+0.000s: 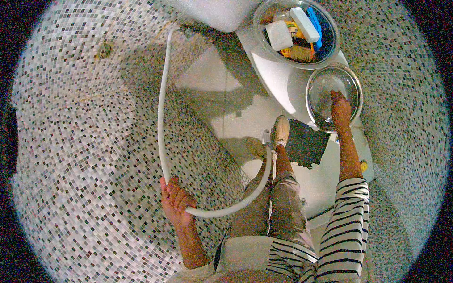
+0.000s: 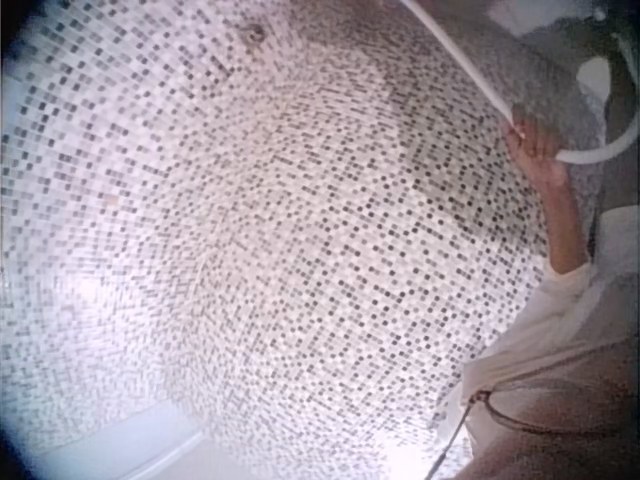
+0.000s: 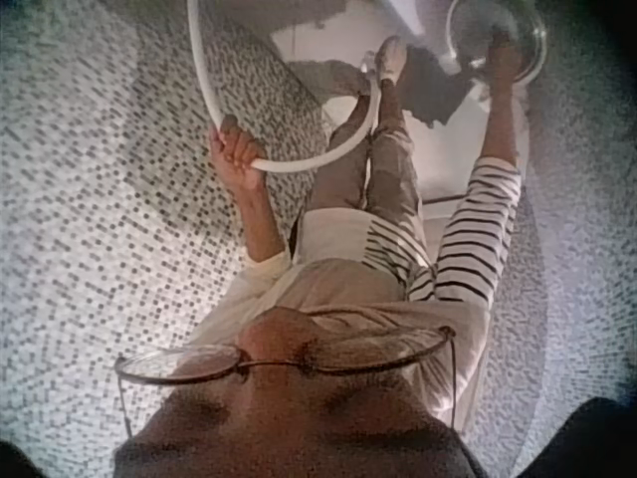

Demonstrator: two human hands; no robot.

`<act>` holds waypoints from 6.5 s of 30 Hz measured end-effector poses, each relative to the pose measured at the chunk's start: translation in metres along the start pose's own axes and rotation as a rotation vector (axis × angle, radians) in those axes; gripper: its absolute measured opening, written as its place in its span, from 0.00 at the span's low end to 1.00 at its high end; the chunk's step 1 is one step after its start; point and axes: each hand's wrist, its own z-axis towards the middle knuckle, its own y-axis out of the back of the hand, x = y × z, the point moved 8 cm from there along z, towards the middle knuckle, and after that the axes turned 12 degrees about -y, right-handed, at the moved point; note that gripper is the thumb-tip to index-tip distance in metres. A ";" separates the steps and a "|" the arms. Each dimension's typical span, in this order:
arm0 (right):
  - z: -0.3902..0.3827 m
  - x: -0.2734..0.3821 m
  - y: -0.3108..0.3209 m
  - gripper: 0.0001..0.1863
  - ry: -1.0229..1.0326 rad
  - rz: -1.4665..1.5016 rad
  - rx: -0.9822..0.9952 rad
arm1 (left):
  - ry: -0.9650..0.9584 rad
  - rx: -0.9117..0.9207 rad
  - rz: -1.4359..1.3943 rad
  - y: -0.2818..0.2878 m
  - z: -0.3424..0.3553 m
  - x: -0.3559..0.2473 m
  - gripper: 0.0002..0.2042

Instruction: The person cleans and reassembles a bidet sprayer head and hose by hand and with a cloth.

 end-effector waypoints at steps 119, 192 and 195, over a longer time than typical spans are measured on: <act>-0.146 0.402 0.068 0.09 0.257 1.272 0.486 | 0.163 -0.160 -0.201 0.086 -0.011 0.020 0.29; -0.099 0.426 -0.016 0.22 -0.532 1.568 1.439 | -0.098 -0.416 0.762 0.110 -0.006 -0.020 0.14; -0.051 0.432 -0.031 0.22 -0.473 1.667 1.419 | -0.036 -0.457 0.800 0.112 -0.002 -0.017 0.13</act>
